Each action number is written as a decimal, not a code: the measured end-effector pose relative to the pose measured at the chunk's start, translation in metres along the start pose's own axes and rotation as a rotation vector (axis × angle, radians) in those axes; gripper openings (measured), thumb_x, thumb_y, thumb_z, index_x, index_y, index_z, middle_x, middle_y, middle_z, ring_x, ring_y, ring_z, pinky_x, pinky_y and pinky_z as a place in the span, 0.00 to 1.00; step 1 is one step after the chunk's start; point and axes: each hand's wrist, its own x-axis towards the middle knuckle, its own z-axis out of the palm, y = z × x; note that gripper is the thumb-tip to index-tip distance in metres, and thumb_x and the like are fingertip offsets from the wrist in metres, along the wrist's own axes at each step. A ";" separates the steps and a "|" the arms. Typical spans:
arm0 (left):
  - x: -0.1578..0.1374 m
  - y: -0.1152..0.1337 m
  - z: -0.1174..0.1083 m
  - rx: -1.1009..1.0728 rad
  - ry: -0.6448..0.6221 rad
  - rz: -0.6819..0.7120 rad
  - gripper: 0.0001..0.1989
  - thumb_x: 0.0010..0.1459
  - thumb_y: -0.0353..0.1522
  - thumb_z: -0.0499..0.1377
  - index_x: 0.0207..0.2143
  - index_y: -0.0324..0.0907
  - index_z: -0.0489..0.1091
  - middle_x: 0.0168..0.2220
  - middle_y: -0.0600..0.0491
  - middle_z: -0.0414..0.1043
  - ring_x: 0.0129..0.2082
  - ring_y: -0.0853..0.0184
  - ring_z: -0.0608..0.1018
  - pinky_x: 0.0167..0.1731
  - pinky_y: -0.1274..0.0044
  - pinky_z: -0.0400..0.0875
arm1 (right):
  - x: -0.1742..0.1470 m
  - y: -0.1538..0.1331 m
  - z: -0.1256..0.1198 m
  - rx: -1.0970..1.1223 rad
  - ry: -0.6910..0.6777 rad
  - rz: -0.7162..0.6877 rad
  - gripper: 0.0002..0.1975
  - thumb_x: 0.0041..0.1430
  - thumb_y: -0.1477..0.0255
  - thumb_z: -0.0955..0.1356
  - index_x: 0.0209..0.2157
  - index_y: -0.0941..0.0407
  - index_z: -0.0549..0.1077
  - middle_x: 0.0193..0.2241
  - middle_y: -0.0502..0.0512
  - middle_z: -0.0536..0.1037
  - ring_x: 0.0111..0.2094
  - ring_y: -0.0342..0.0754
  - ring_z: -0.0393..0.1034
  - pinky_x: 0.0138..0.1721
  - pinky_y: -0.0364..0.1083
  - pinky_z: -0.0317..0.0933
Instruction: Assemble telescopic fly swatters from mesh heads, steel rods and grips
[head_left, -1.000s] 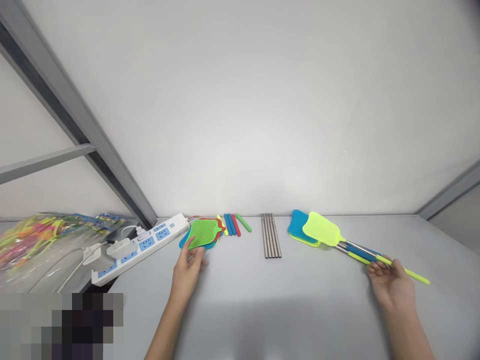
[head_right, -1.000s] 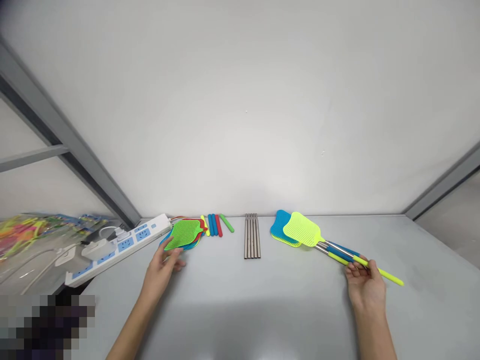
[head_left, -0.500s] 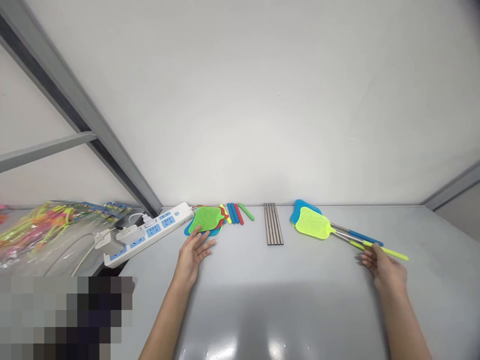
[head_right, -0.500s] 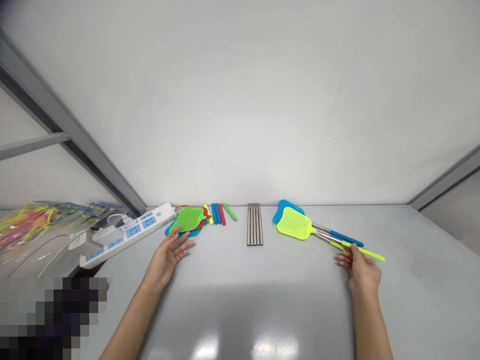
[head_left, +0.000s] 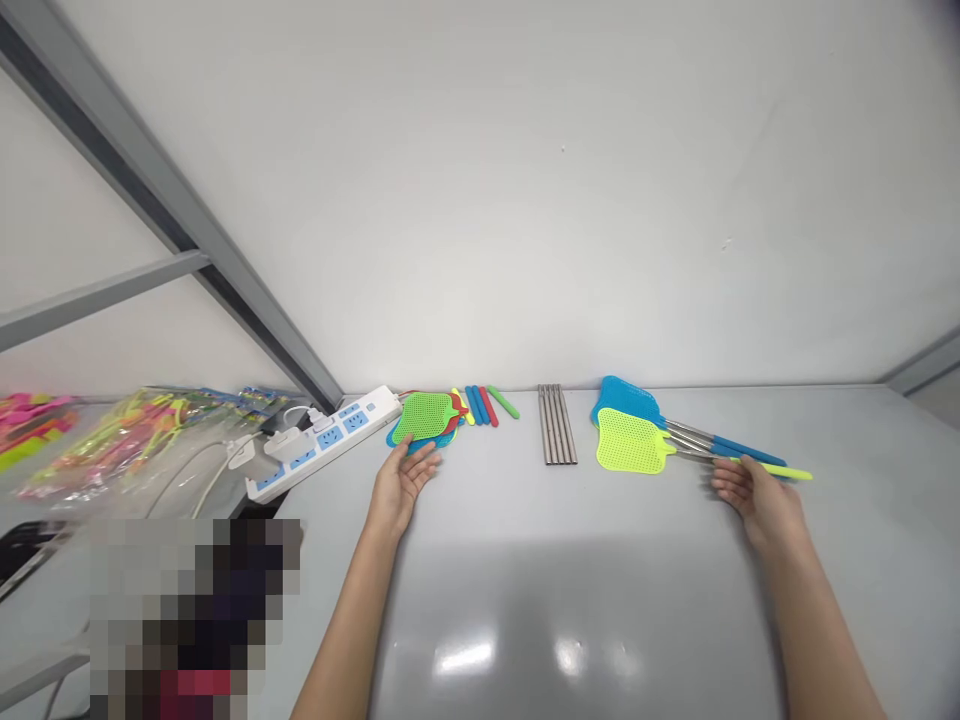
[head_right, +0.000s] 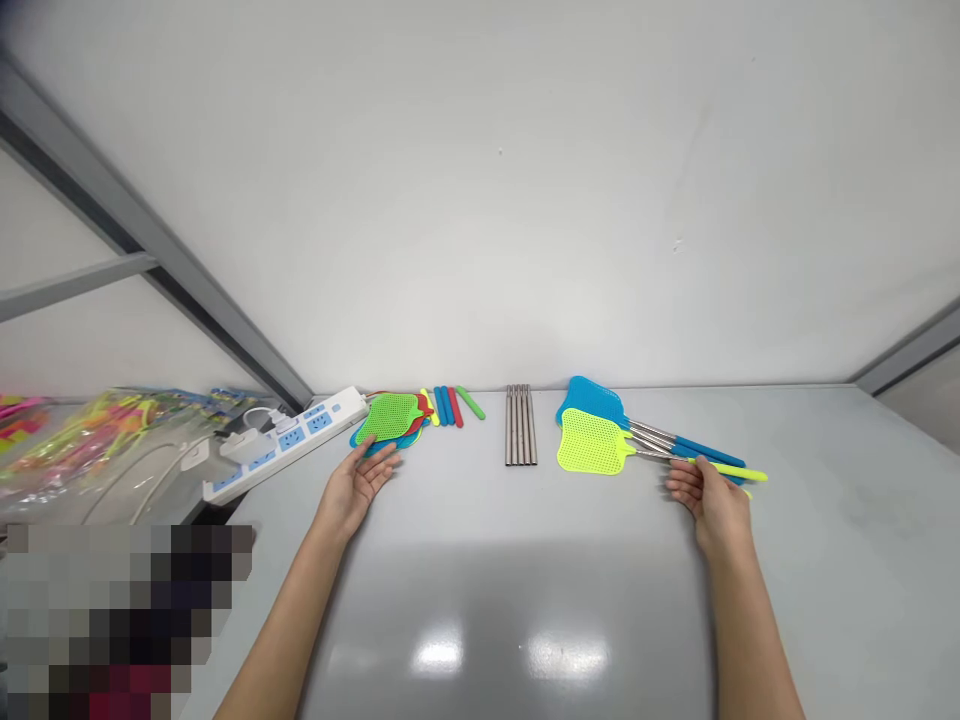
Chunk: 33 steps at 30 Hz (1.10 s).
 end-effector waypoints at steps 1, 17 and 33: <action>0.000 -0.001 0.001 0.021 0.007 0.018 0.16 0.52 0.31 0.51 0.45 0.38 0.58 0.32 0.46 0.72 0.26 0.67 0.76 0.24 0.78 0.70 | -0.002 0.001 0.004 -0.013 -0.049 0.007 0.09 0.49 0.73 0.62 0.22 0.62 0.71 0.18 0.54 0.72 0.16 0.40 0.67 0.15 0.37 0.63; -0.009 -0.004 0.009 0.274 0.199 0.123 0.09 0.49 0.32 0.52 0.34 0.40 0.57 0.25 0.52 0.68 0.19 0.66 0.75 0.10 0.80 0.66 | -0.020 0.019 0.048 -0.003 -0.280 -0.237 0.11 0.43 0.67 0.68 0.28 0.59 0.74 0.35 0.54 0.75 0.41 0.47 0.66 0.42 0.43 0.63; -0.006 -0.005 0.005 0.180 0.156 0.096 0.13 0.48 0.30 0.53 0.38 0.38 0.66 0.33 0.49 0.67 0.23 0.69 0.76 0.14 0.83 0.66 | -0.047 0.020 0.080 -0.103 -0.484 -0.172 0.13 0.47 0.64 0.65 0.29 0.61 0.72 0.26 0.55 0.74 0.29 0.43 0.68 0.32 0.40 0.64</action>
